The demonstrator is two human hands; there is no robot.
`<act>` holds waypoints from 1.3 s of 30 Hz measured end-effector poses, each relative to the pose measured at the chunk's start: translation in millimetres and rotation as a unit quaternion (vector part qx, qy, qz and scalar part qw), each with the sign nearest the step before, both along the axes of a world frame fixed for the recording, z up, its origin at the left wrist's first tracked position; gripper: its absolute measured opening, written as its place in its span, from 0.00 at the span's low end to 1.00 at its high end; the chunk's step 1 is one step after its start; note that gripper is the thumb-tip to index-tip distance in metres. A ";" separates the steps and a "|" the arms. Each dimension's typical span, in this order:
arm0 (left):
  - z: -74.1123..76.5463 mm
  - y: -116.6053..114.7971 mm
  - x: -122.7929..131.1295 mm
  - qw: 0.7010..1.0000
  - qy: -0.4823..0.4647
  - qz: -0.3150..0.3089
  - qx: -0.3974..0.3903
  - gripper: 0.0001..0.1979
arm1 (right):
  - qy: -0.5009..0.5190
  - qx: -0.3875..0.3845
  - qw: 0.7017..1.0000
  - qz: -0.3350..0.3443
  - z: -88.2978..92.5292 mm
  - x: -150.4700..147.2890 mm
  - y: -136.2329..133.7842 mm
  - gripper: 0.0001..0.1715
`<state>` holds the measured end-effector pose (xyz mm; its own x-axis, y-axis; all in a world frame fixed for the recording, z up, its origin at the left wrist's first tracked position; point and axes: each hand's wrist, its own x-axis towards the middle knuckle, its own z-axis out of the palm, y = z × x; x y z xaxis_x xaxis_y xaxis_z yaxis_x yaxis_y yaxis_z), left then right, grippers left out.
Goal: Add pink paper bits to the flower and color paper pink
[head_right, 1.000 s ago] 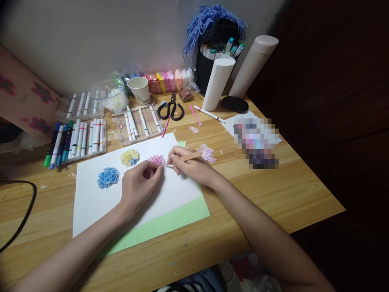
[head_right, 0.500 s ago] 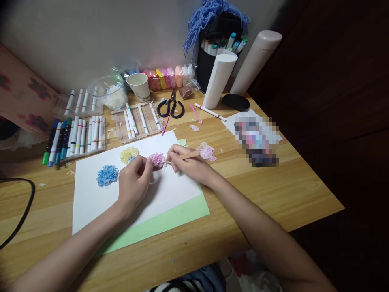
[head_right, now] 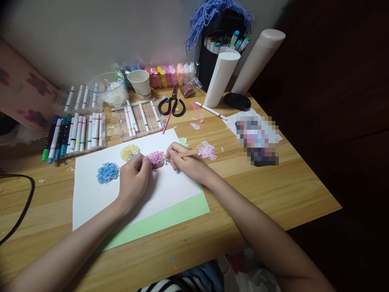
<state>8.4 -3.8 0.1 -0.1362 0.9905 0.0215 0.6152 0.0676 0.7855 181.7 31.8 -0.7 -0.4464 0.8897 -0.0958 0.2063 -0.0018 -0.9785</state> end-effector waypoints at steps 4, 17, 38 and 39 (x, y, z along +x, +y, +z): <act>-0.5 -0.4 -0.3 1.000 0.008 0.001 0.004 0.15 | -0.022 0.003 1.000 0.001 4.4 0.4 0.8 0.13; 1.4 -0.7 -0.4 1.000 -0.002 0.000 0.006 0.14 | 0.006 -0.007 1.000 -0.003 4.4 1.7 1.7 0.13; -1.2 -1.9 -0.6 1.000 0.009 -0.011 0.005 0.14 | -0.004 0.025 1.000 -0.003 7.3 4.9 1.3 0.12; -1.6 -2.0 -0.7 1.000 0.011 -0.011 0.005 0.14 | -0.004 0.025 1.000 -0.004 7.4 4.8 1.1 0.12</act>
<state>7.7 -5.7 -1.6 -0.1137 0.9929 0.0346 0.6342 0.0457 0.7718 186.6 33.0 6.7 -0.4395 0.8965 -0.0555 0.2141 0.0446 -0.9758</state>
